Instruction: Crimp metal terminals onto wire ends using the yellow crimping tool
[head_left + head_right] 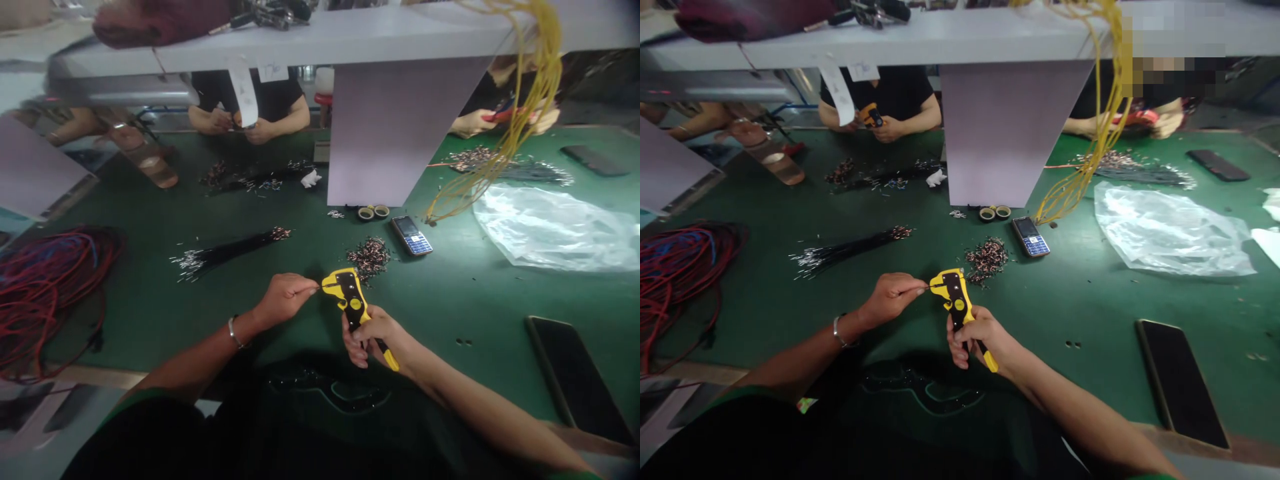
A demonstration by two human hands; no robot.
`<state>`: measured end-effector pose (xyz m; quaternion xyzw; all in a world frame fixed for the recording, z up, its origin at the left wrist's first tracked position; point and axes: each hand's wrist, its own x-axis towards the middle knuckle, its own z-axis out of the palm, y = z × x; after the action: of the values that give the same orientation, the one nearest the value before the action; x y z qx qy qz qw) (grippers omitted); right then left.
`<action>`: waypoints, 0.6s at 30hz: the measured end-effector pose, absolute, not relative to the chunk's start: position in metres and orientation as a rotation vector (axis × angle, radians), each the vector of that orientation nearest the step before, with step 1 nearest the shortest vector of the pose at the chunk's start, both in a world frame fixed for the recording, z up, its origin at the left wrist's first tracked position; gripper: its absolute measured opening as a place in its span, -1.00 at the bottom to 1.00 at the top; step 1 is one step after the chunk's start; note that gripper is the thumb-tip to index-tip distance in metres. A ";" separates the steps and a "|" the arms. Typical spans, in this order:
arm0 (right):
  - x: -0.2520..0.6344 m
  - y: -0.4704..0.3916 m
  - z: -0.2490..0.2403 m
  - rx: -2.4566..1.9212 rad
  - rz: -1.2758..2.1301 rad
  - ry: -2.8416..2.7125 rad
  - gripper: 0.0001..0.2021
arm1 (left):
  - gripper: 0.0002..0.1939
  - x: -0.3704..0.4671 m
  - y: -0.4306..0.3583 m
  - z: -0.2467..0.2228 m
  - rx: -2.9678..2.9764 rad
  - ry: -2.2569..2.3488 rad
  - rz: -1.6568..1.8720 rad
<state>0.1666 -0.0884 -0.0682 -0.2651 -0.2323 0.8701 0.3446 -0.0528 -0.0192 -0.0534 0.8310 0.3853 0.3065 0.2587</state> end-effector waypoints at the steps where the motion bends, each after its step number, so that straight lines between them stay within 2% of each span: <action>1: 0.168 -0.089 -0.066 -0.683 2.267 -0.605 -0.82 | -0.79 -0.053 -0.020 -0.053 2.277 1.027 0.845; 8: 0.181 -0.100 -0.055 -0.691 2.262 -0.619 -0.78 | -0.78 -0.048 -0.028 -0.051 2.502 0.843 0.943; 18: 0.185 -0.110 -0.055 -0.657 2.248 -0.630 -0.73 | -0.78 -0.044 -0.038 -0.046 2.505 0.812 0.942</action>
<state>0.1854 -0.1101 -0.0551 -0.2536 -0.2433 0.8680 0.3508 -0.0437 -0.0375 -0.0459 0.8824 0.2860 0.3318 0.1714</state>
